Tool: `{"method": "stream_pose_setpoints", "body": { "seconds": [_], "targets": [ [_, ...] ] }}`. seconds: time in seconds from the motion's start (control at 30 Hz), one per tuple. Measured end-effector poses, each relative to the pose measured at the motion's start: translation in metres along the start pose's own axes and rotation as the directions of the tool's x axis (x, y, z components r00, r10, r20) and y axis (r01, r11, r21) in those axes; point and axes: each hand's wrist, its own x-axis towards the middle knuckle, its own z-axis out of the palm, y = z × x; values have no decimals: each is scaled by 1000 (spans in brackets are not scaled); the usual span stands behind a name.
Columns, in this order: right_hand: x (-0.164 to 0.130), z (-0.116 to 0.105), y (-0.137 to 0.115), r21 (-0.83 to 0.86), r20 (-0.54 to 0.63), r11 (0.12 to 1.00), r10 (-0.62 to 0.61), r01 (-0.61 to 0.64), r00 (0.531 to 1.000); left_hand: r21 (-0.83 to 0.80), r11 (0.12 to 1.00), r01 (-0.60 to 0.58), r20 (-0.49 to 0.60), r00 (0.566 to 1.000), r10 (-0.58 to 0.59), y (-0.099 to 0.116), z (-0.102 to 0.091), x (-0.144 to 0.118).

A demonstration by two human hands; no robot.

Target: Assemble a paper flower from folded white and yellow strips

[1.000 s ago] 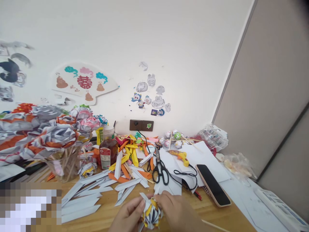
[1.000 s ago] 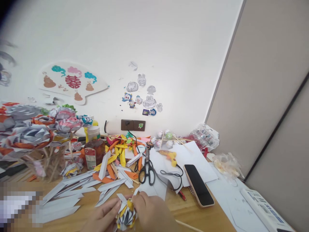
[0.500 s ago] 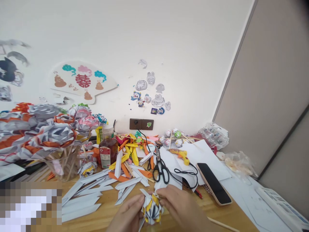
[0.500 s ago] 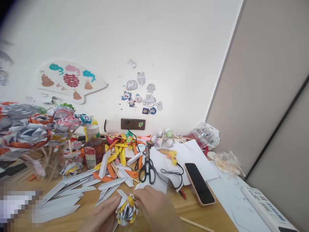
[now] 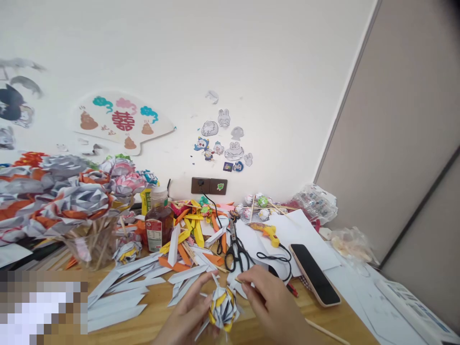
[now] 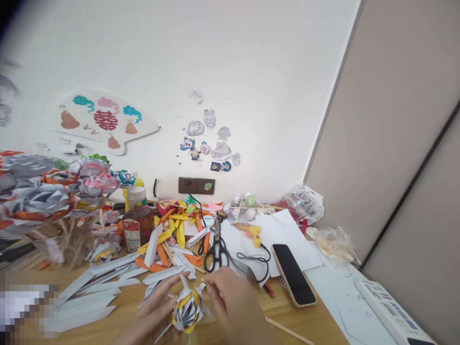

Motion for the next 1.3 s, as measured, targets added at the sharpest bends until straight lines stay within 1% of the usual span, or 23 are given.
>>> {"method": "stream_pose_setpoints", "body": {
  "seconds": [0.07,0.17,0.23,0.33,0.4,0.5,0.7,0.8,0.93,1.0,1.1,1.3],
  "targets": [
    [0,0,-3,18,24,999,-30,30,999,38,999,-1,-36,999,2,1,0,0],
    [1,0,-7,45,76,997,-62,59,995,89,995,51,-70,997,-45,0,-1,0],
    [2,1,-8,64,93,995,-85,79,992,95,990,104,-62,993,-98,-3,-2,0],
    [2,1,-10,86,137,991,-115,104,984,86,985,148,-19,989,-147,-8,-2,1],
    [2,1,-10,87,168,989,-129,116,977,98,985,144,-9,990,-144,-11,-3,1],
    [1,1,-9,66,189,990,-131,121,973,128,983,128,-33,992,-125,-12,-4,2],
    [0,5,-6,-22,208,990,-129,136,970,203,973,108,-68,993,-96,-10,-7,4],
    [0,7,-7,-107,209,974,-173,198,963,228,969,97,-64,994,-84,-11,-7,6],
    [-2,8,-8,-318,255,888,-258,332,932,245,964,104,-71,994,-89,-14,-9,8],
    [-2,8,-7,-384,285,842,-281,378,916,256,960,110,-77,993,-93,-14,-9,8],
    [-3,9,-5,-422,313,803,-306,421,899,275,955,115,-91,992,-93,-15,-11,7],
    [-6,13,1,-419,373,800,-280,430,885,315,940,131,-143,986,-89,-21,-16,11]
  ]
}}
